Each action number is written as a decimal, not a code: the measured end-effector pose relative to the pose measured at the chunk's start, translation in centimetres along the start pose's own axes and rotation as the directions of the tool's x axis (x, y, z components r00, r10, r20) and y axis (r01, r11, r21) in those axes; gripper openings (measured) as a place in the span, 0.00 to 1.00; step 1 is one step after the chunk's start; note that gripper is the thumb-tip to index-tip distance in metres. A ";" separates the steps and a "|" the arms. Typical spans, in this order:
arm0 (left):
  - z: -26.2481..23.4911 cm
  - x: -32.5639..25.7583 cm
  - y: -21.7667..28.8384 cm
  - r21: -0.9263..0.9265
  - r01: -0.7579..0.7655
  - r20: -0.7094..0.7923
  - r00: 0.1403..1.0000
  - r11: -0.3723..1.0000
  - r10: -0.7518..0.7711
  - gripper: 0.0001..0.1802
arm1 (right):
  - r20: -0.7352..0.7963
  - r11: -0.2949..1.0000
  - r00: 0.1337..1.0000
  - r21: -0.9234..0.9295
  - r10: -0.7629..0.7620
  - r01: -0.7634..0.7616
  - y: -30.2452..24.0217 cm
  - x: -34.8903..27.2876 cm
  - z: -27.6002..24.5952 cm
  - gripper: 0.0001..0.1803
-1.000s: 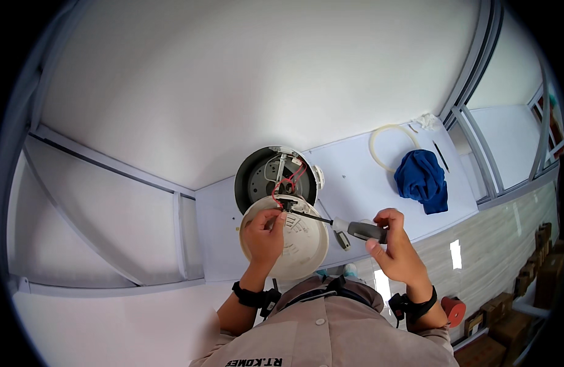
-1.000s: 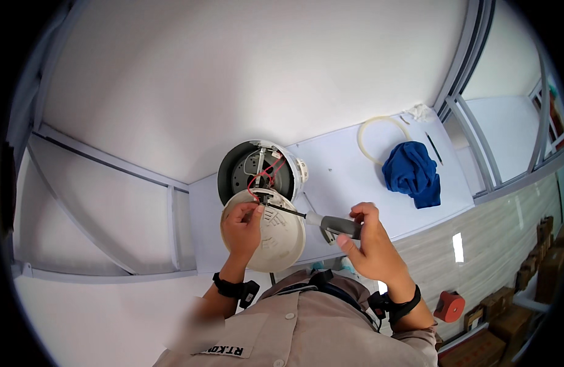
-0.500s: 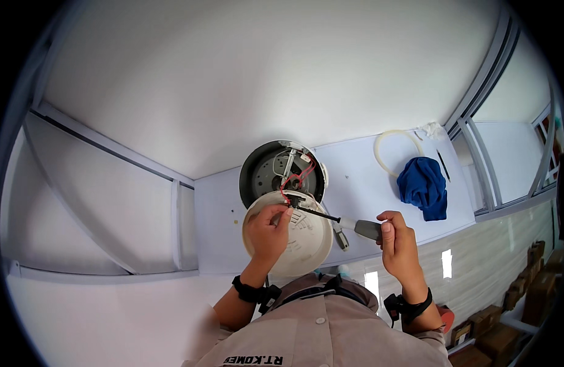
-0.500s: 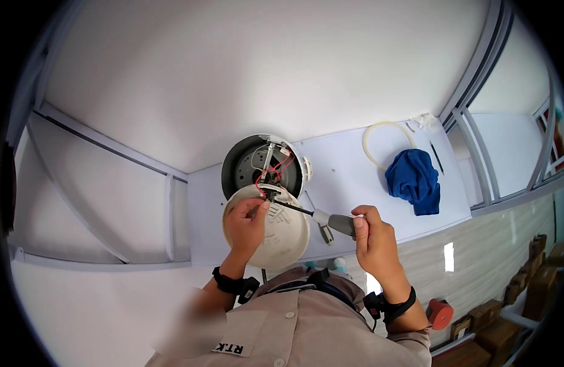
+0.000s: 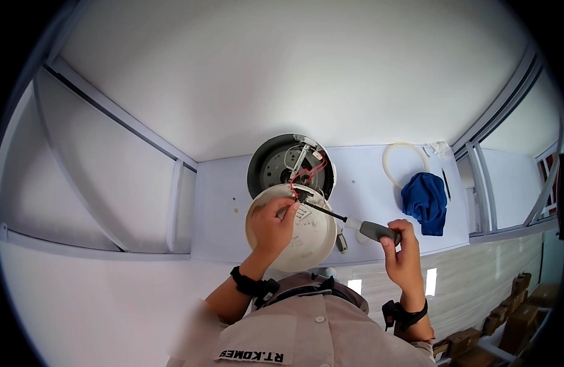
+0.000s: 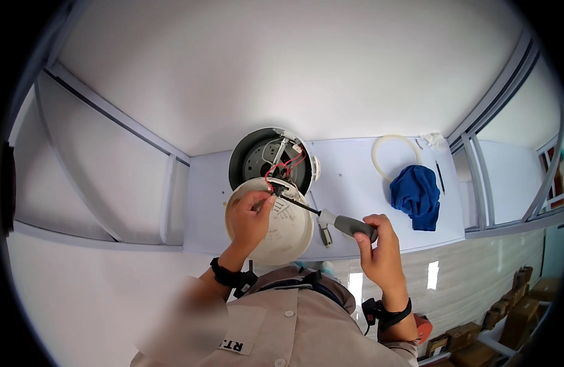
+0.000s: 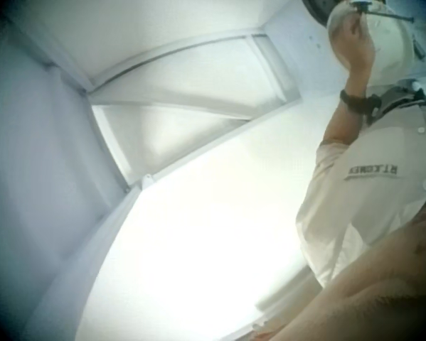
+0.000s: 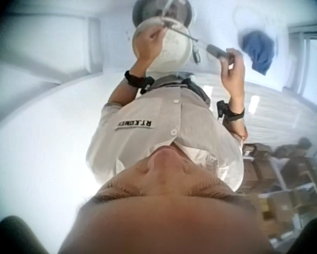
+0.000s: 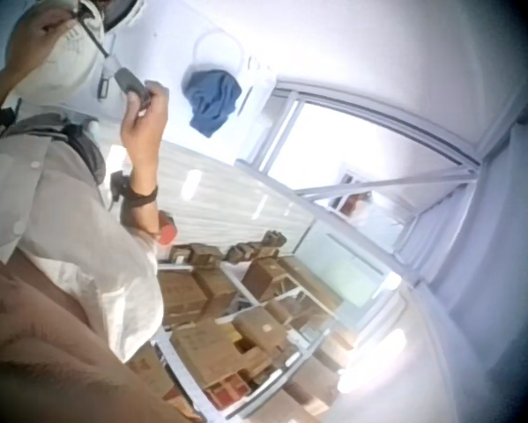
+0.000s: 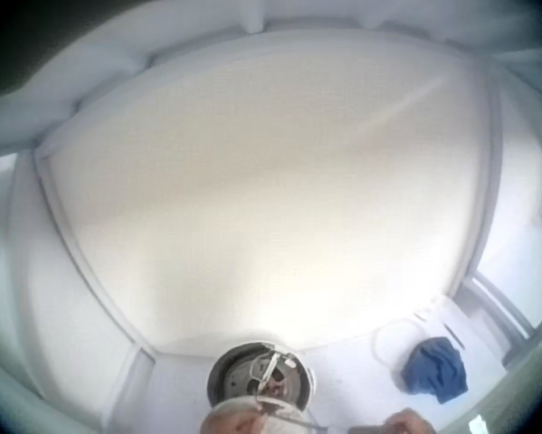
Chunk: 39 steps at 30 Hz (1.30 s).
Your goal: The person uses a screwdriver to remove screws from a white plastic cover of a ceiling light fixture, then manipulates the internal wiring and components. They repeatedly attach and detach the cover while adjusting wires and screws.
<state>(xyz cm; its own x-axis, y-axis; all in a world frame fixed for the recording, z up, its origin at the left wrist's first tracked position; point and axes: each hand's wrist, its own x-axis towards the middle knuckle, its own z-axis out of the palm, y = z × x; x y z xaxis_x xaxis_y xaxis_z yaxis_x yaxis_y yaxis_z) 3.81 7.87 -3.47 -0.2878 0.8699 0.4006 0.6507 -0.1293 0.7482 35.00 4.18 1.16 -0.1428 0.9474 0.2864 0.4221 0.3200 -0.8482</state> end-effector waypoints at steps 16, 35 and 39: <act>-0.4 0.5 0.3 -0.087 -0.069 -0.030 0.997 0.994 0.066 0.07 | 0.081 0.986 0.995 0.162 -0.056 0.043 0.0 0.5 0.1 0.22; -0.5 0.9 -0.2 -0.102 -0.097 -0.031 0.995 0.990 0.094 0.05 | 0.036 0.977 0.998 -0.207 -0.046 0.053 -1.5 2.5 0.3 0.10; -0.7 1.0 -0.2 -0.052 -0.097 -0.022 0.995 0.994 0.096 0.06 | 0.029 0.975 0.977 -0.069 0.212 -0.210 -1.7 2.1 0.8 0.12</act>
<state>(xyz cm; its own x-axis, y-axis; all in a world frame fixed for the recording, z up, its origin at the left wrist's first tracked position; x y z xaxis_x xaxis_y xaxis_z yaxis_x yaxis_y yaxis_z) 2.91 8.42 -2.81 -0.2395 0.8426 0.4824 0.6379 -0.2380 0.7324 33.29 5.65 2.91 -0.0757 0.9933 0.0868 0.5037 0.1132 -0.8564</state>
